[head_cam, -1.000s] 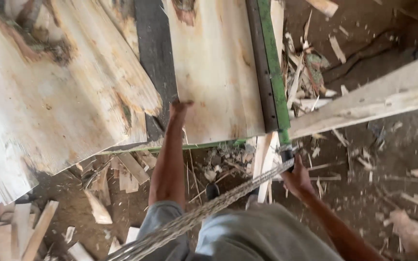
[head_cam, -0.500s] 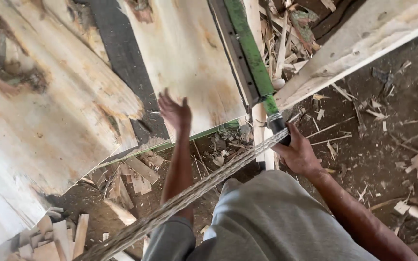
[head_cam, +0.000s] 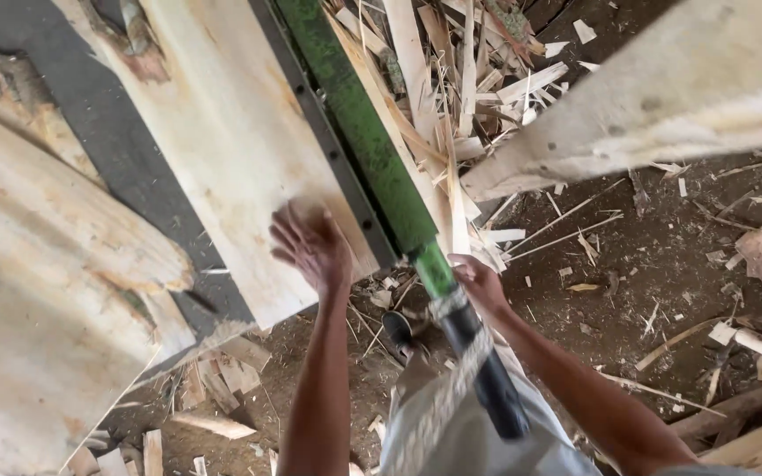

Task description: The recorder is cutting and sorting large pieces of wood veneer using a manual lever-operated cutting machine in a workshop environment.

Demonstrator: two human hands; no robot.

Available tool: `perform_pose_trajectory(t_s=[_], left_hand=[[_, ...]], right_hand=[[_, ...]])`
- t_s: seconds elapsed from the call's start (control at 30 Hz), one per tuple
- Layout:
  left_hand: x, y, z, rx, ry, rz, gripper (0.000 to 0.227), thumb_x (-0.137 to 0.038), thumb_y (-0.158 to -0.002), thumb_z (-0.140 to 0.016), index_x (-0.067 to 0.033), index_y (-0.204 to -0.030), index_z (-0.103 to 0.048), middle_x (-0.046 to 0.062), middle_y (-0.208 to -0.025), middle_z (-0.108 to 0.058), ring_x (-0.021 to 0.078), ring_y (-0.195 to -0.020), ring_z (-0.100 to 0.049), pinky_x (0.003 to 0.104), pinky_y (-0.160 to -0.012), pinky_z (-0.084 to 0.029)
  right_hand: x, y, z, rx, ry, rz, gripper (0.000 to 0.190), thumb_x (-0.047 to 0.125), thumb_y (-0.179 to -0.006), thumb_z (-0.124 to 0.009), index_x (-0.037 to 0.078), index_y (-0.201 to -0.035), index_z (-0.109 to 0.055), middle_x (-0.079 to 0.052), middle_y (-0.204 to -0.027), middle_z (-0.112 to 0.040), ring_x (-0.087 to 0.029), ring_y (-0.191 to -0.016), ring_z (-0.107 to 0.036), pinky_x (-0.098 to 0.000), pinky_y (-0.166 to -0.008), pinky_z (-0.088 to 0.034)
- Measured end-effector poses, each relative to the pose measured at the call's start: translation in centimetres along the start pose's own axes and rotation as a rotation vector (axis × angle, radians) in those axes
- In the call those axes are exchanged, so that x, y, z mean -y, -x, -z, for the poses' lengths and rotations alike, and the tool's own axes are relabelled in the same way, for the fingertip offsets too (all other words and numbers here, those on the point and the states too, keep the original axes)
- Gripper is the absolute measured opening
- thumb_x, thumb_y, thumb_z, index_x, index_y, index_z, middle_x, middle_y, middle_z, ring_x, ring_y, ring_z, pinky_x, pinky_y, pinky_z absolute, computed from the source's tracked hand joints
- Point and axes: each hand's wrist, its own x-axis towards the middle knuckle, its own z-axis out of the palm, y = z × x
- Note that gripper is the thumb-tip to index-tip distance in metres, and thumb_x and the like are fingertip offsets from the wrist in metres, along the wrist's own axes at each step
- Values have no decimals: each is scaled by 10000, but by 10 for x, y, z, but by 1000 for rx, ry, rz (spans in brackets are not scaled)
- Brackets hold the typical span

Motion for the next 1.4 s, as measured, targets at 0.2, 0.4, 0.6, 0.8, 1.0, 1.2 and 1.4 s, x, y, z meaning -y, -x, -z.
perform_pose_trajectory(t_s=[0.2,0.4,0.6,0.8,1.0,1.2,1.4], left_hand=[[-2,1,9,67,11,51,772,-648,-1017,-425,-204,-1620,-239,247,-1709,-116,444,-1583,-66,714,-1227,23],[-7,4,14,52,29,15,756,-629,-1016,-390,-188,-1613,-249,273,-1697,-143,470,-1574,-83,728,-1210,15],[-10,4,17,26,13,-2,730,-610,-1024,-391,-158,-1590,-300,287,-1671,-221,490,-1557,-151,751,-1195,-15],[-25,3,31,-15,-5,-80,692,-546,-1031,-436,-94,-1546,-341,259,-1594,-340,431,-1482,-304,776,-1164,-126],[-26,1,33,-15,-11,-91,646,-509,-1025,-443,-88,-1509,-368,217,-1554,-379,389,-1439,-342,754,-1141,-174],[-29,2,36,0,-12,-80,643,-505,-1024,-452,-87,-1504,-368,210,-1554,-369,386,-1440,-333,747,-1155,-154],[-23,4,31,25,-7,-65,690,-498,-1028,-461,-68,-1549,-317,235,-1625,-290,448,-1522,-201,741,-1173,-64]], right_hand=[[-77,-197,-29,-25,479,224,417,308,-1012,-662,140,-1386,-584,-179,-1321,-677,-296,-1172,-677,-439,-985,-536],[-174,-314,0,-88,794,524,644,264,-1016,-480,172,-1630,-306,-190,-1572,-372,-369,-1433,-386,-519,-1164,-333],[-105,-382,-81,-137,749,371,556,307,-982,-557,147,-1496,-421,-188,-1462,-455,-359,-1344,-447,-511,-1097,-372],[-47,-347,-85,-207,707,180,484,350,-947,-634,123,-1363,-536,-186,-1351,-539,-349,-1256,-507,-502,-1031,-412],[-14,-339,-83,-275,681,2,437,392,-912,-711,98,-1230,-651,-183,-1241,-623,-339,-1167,-568,-494,-965,-452],[-46,-379,-58,-362,650,-147,423,428,-883,-775,78,-1119,-746,-181,-1149,-693,-331,-1093,-618,-487,-909,-485],[25,-291,-50,-167,270,176,248,237,-862,-752,115,-1077,-752,-68,-829,-748,-215,-775,-696,-384,-690,-524]])
